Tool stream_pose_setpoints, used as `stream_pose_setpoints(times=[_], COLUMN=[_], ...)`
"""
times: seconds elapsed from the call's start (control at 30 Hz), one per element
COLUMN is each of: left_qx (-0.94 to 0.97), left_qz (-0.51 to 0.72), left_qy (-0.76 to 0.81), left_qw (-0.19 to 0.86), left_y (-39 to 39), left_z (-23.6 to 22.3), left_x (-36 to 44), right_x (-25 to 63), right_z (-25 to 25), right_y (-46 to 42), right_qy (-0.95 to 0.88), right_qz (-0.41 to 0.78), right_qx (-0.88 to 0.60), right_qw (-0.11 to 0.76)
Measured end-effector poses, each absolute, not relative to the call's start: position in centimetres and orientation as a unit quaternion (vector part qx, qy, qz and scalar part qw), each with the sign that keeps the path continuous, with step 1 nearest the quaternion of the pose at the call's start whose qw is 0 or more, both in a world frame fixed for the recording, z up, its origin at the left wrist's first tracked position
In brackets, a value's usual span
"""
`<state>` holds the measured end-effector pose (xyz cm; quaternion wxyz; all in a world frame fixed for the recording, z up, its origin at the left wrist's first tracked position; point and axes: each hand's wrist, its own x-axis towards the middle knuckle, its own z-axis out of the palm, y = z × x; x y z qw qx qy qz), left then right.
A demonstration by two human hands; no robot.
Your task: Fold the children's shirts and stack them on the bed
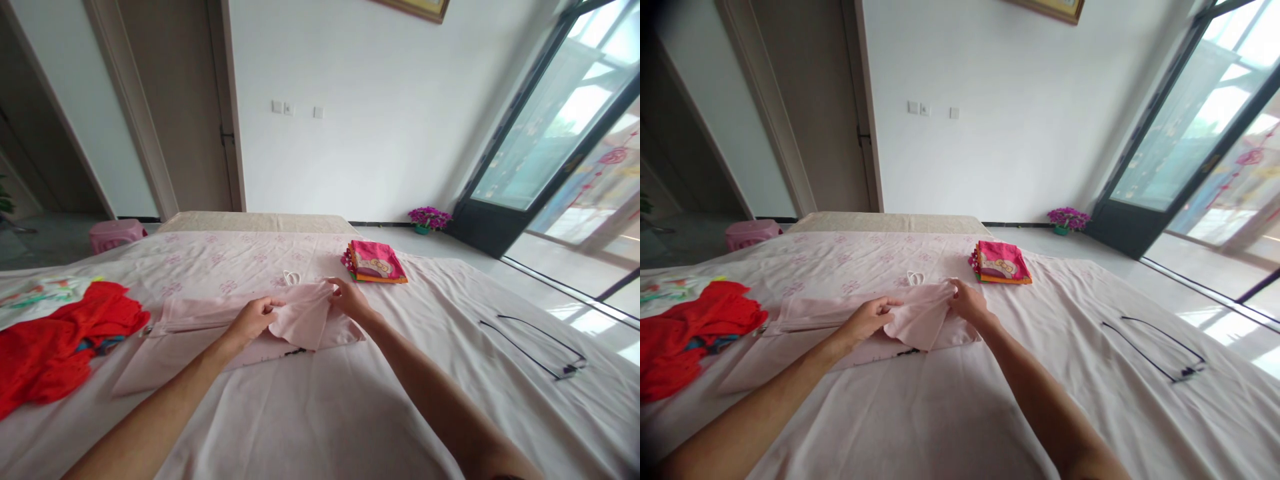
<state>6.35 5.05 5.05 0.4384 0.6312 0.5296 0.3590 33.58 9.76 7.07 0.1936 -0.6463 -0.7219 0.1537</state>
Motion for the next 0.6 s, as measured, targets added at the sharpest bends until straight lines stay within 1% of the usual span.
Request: stream_pose_setpoints(times=[0.2,0.3,0.37,0.47,0.6], left_qx=[0.591,0.581,0.604,0.658,0.707], left_qz=[0.393,0.415,0.418,0.394,0.338], left_qy=[0.539,0.546,0.553,0.557,0.542], left_qw=[0.453,0.439,0.393,0.319,0.304], left_y=[6.1,6.8,6.7,5.2,1.9], left_z=[7.3,9.1,10.0,10.0,7.6], left_x=[5.6,5.1,4.7,4.3,4.8], right_x=[32.9,32.4,32.4,33.2,34.7], right_z=[7.9,9.0,9.5,9.2,8.0], right_y=[10.9,11.0,10.8,10.2,9.0], right_qy=[-0.584,-0.528,-0.501,-0.486,-0.486], right_qz=[0.403,0.484,0.516,0.55,0.584], right_qx=[-0.606,-0.553,-0.518,-0.48,-0.493], right_qw=[0.359,0.425,0.463,0.48,0.424])
